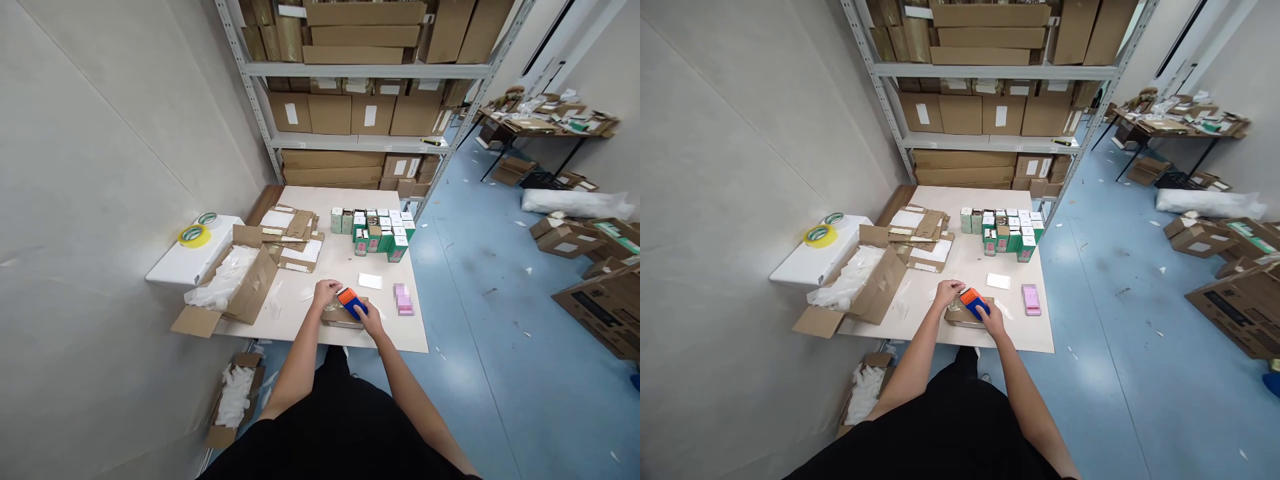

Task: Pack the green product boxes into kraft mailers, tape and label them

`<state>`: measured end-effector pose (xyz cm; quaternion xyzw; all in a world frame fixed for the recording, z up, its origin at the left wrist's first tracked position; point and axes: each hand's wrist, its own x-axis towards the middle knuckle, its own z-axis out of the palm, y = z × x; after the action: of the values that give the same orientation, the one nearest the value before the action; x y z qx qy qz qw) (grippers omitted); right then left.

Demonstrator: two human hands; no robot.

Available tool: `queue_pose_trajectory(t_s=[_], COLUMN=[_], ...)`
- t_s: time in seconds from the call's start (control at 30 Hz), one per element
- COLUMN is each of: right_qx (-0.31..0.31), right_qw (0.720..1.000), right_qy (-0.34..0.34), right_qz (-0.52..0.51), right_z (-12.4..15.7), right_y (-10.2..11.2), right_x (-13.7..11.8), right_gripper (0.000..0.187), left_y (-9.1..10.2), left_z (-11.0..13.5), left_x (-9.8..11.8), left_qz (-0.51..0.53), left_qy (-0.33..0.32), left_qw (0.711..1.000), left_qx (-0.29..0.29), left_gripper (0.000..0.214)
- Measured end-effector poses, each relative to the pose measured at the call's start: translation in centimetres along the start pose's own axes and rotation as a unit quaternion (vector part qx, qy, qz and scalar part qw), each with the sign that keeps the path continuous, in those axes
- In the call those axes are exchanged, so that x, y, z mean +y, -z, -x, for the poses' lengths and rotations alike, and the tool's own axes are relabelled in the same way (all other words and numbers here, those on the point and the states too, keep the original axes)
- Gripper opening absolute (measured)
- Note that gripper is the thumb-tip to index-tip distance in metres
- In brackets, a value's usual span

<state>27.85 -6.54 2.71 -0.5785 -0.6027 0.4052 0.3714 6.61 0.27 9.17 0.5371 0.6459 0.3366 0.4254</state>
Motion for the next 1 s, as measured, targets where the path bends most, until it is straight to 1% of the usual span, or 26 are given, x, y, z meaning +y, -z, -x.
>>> queue_pose_trajectory(t_s=[0.17,0.4,0.5,0.7,0.9,1.0], right_qx=[-0.013,-0.019,-0.015,-0.001,-0.009,-0.006], right_qw=[0.998,0.999,1.000,1.000,0.998,0.994], right_qy=[0.042,0.037,0.027,0.027,0.046,0.069], right_qz=[-0.038,-0.002,0.000,0.003,0.049,0.080], right_z=[-0.6,-1.3,-1.5,-1.4,-1.6,-1.8], right_y=[0.3,0.3,0.3,0.0,-0.1,-0.1], right_x=[-0.4,-0.3,-0.4,-0.5,-0.6,-0.7], right_gripper=[0.047,0.052,0.050,0.052,0.052,0.049], left_y=[0.5,0.7,1.3,2.2,2.4,2.4], left_z=[0.3,0.6,0.5,0.4,1.0,1.4], left_x=[-0.1,-0.7,-0.9,-1.3,-0.9,-0.5], left_qz=[-0.006,0.015,0.019,0.017,0.021,0.043], left_qy=[0.005,0.026,0.019,0.006,0.012,0.018], left_qw=[1.000,0.999,0.999,0.999,0.997,0.996], left_qx=[0.015,0.035,0.047,0.047,0.069,0.076], left_gripper=[0.013,0.012,0.013,0.015,0.019,0.027])
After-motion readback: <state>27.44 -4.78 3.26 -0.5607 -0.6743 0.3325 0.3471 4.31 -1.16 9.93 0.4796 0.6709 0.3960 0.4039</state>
